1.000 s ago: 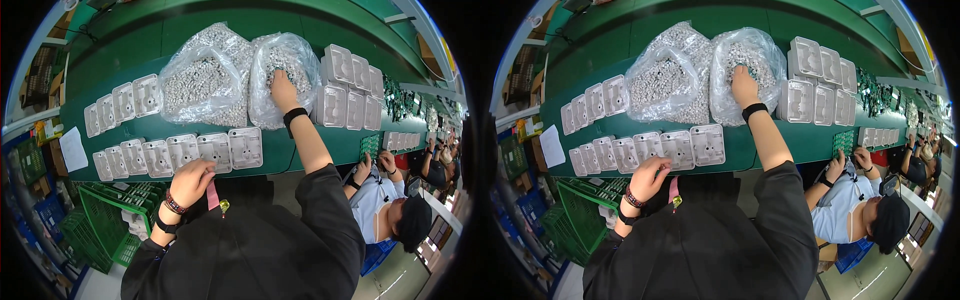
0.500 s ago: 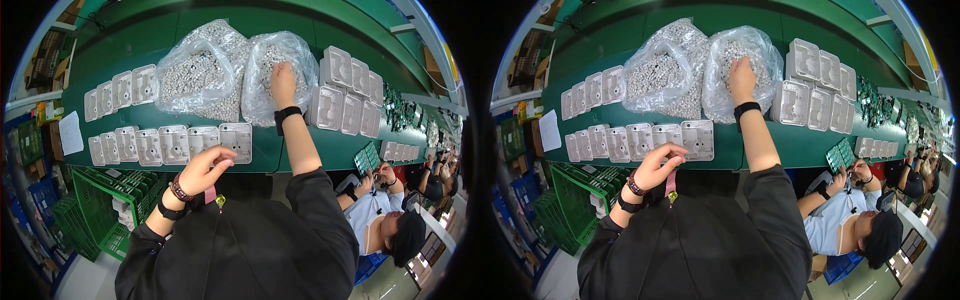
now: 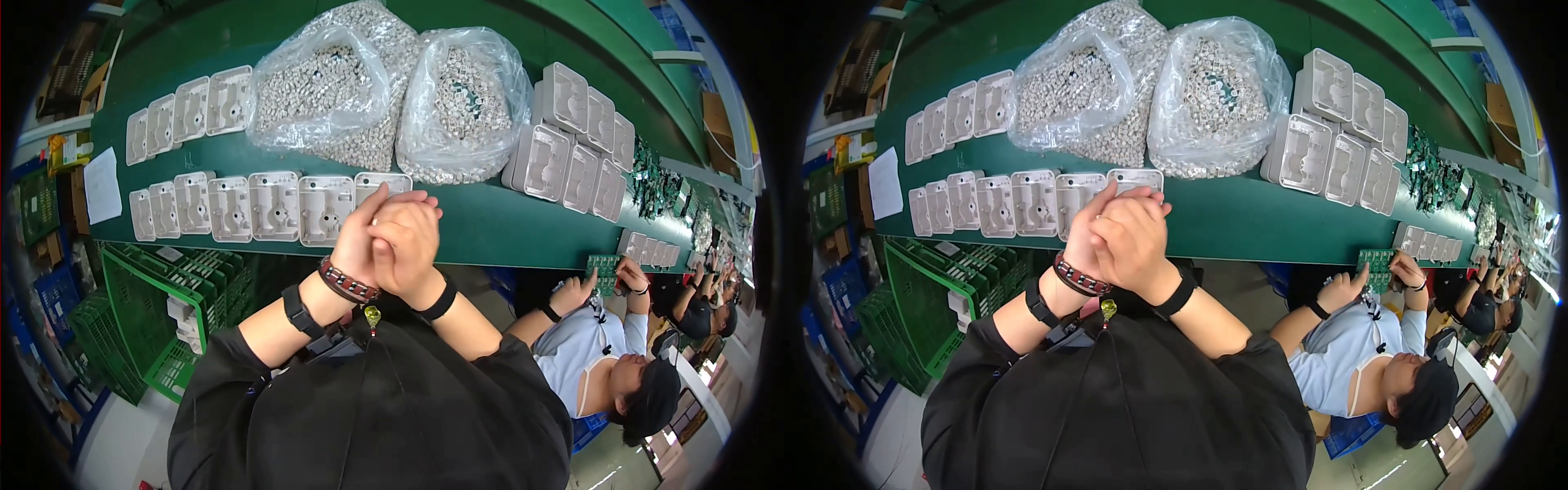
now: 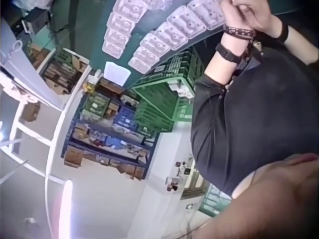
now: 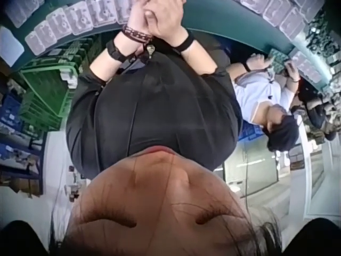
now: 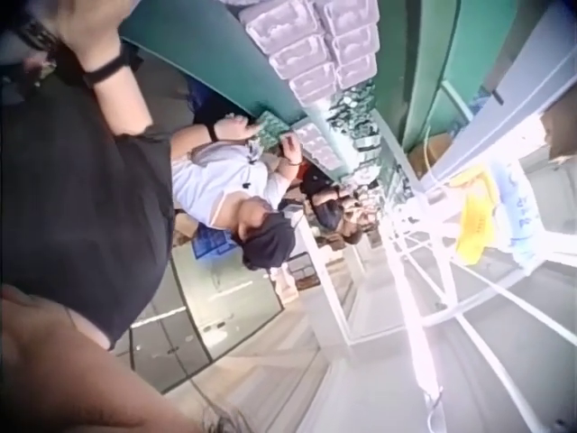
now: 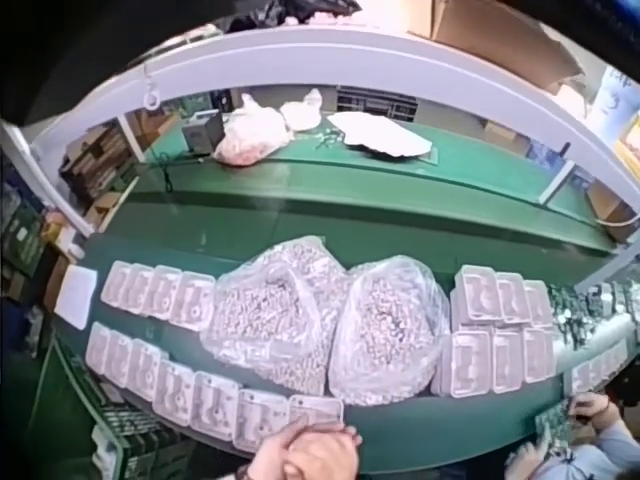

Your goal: The person takes plastic housings from a green crate and places them on the table, then picks up small metal components from a bag and inserts them into the housings. Finally, the person moves the assembled housings to the side of the table.

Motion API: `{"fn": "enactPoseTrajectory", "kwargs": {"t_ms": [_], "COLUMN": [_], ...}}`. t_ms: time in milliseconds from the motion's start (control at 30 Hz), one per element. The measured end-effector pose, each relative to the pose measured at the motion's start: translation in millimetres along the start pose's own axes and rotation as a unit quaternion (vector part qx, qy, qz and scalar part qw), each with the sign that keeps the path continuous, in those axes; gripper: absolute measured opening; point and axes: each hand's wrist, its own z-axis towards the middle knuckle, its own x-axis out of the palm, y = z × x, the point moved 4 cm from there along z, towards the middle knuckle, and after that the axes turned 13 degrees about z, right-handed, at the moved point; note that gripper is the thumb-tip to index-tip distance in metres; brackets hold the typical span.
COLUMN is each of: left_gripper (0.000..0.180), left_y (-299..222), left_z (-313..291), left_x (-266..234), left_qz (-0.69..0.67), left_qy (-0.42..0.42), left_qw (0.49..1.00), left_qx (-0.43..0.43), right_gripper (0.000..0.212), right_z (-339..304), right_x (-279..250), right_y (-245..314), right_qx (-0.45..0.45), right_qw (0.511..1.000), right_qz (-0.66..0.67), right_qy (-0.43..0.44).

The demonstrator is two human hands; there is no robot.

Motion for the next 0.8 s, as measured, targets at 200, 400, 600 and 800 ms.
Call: {"fn": "enactPoseTrajectory", "kwargs": {"t_ms": [200,400,600,800], "left_gripper": [0.032,0.027,0.026,0.025], "left_y": [11.8,15.3,14.4,1.7], "left_z": [1.0,5.7,13.8,19.2], "left_x": [-4.6,-13.6,-22.3,-45.6], "left_qz": [-0.142,-0.004,-0.009,-0.025], "left_qy": [0.102,-0.052,-0.111,0.211], "left_qw": [0.984,0.998,0.993,0.976], "left_qx": [-0.042,-0.034,-0.03,-0.045], "right_gripper": [0.009,0.01,0.023,0.039], "right_z": [-15.3,-23.5,-14.1,-10.0], "right_x": [-15.3,-17.7,-23.4,-10.4], "right_y": [0.5,2.8,-3.4,-24.1], "right_qx": [-0.033,-0.03,0.108,0.344], "right_qw": [0.998,0.998,0.987,0.765], "right_qz": [-0.042,-0.054,0.093,0.513], "right_qy": [0.019,-0.01,-0.074,-0.183]}}
